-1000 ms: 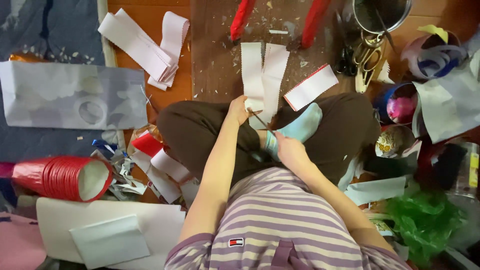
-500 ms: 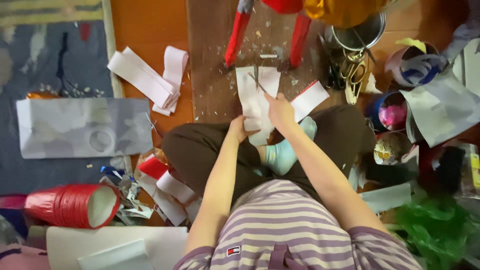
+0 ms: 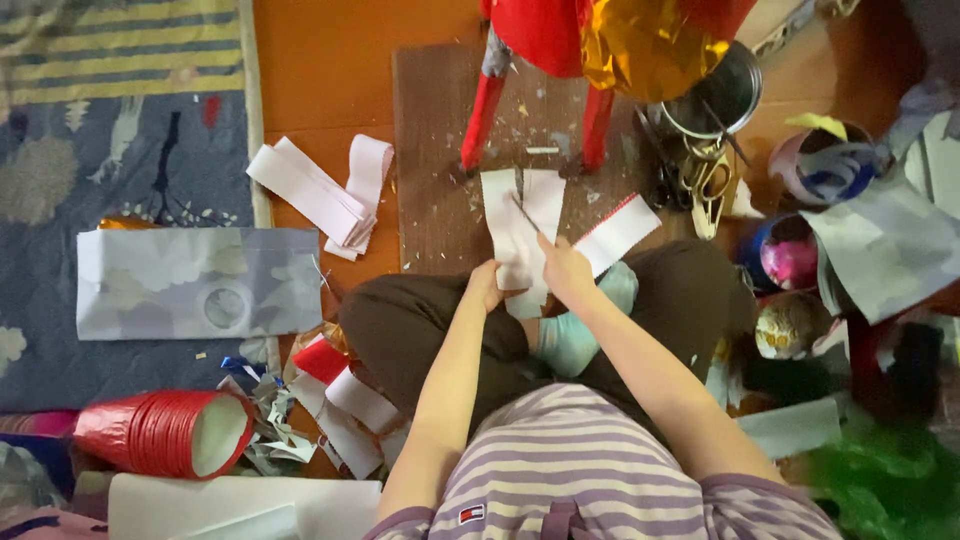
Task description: Assembling and decorating a red animal-shaped model with paper strips and adhesive
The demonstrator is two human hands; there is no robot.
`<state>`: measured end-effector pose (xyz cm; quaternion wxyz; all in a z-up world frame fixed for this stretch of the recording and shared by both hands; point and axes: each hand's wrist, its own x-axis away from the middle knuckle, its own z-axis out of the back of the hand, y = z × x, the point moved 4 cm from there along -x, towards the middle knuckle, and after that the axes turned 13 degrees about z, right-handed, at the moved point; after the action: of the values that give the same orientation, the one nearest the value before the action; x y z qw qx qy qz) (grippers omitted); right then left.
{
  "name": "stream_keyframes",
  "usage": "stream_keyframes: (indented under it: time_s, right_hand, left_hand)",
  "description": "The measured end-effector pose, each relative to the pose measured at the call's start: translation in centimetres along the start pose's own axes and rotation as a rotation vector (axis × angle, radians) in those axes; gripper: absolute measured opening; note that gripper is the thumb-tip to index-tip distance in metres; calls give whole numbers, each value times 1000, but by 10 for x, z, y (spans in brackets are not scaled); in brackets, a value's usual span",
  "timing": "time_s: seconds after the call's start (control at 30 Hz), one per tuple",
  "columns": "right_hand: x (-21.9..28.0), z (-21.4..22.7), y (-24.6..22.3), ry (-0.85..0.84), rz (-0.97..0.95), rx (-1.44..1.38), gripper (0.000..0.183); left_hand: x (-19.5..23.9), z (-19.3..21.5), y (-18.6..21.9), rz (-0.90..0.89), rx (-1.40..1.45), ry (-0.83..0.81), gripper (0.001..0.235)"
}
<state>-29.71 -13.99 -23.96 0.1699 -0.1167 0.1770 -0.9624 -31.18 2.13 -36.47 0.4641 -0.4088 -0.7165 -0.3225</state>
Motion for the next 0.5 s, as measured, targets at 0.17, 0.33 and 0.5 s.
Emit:
stream_keyframes:
  time_s: [0.17, 0.33, 0.5]
  right_hand:
    - [-30, -8, 24, -18, -41, 104, 53]
    - [-36, 2, 8, 202, 132, 327, 53]
    - [-2, -5, 39, 151, -11, 156, 49]
  left_hand:
    - [6, -2, 0, -24, 32, -21, 62]
    - [38, -18, -4, -72, 2, -28, 63]
    - [2, -14, -6, -87, 0, -221, 45]
